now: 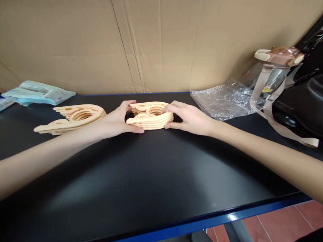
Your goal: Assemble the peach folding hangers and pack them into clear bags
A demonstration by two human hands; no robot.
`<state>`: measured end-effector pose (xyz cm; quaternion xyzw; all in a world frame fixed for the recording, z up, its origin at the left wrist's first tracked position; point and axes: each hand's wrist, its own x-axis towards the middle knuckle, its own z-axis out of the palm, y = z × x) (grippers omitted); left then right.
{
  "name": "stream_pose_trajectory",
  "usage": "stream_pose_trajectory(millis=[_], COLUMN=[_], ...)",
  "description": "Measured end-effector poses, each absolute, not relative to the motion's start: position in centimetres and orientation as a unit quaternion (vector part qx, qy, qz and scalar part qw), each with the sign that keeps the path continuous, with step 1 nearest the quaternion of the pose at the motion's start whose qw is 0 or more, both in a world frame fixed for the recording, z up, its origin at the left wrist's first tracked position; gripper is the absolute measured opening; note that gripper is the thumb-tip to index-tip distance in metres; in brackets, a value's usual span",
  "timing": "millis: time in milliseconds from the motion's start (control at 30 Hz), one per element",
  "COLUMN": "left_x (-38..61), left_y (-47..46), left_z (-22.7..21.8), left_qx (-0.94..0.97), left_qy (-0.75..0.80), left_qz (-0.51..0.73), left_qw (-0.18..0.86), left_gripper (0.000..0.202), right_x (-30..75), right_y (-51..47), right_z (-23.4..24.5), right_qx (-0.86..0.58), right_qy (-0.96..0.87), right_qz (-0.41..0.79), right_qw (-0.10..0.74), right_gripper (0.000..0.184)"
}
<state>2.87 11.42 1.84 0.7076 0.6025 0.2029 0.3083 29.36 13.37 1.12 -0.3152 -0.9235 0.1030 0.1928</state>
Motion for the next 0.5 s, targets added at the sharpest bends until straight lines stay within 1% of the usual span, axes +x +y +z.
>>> stream_pose_trajectory(millis=[233, 500], left_x=[2.9, 2.2], left_y=[14.4, 14.8], left_z=[1.9, 1.5], left_qx=[0.709, 0.724], left_qy=[0.593, 0.577], left_qz=[0.209, 0.230], left_qw=[0.319, 0.300], left_gripper=[0.108, 0.109], right_x=[29.3, 29.1], right_y=[15.8, 15.8], right_z=[1.2, 1.0], right_qx=[-0.330, -0.317], right_qy=[-0.921, -0.923], right_qz=[0.091, 0.094], right_qw=[0.184, 0.196], right_gripper=[0.040, 0.047])
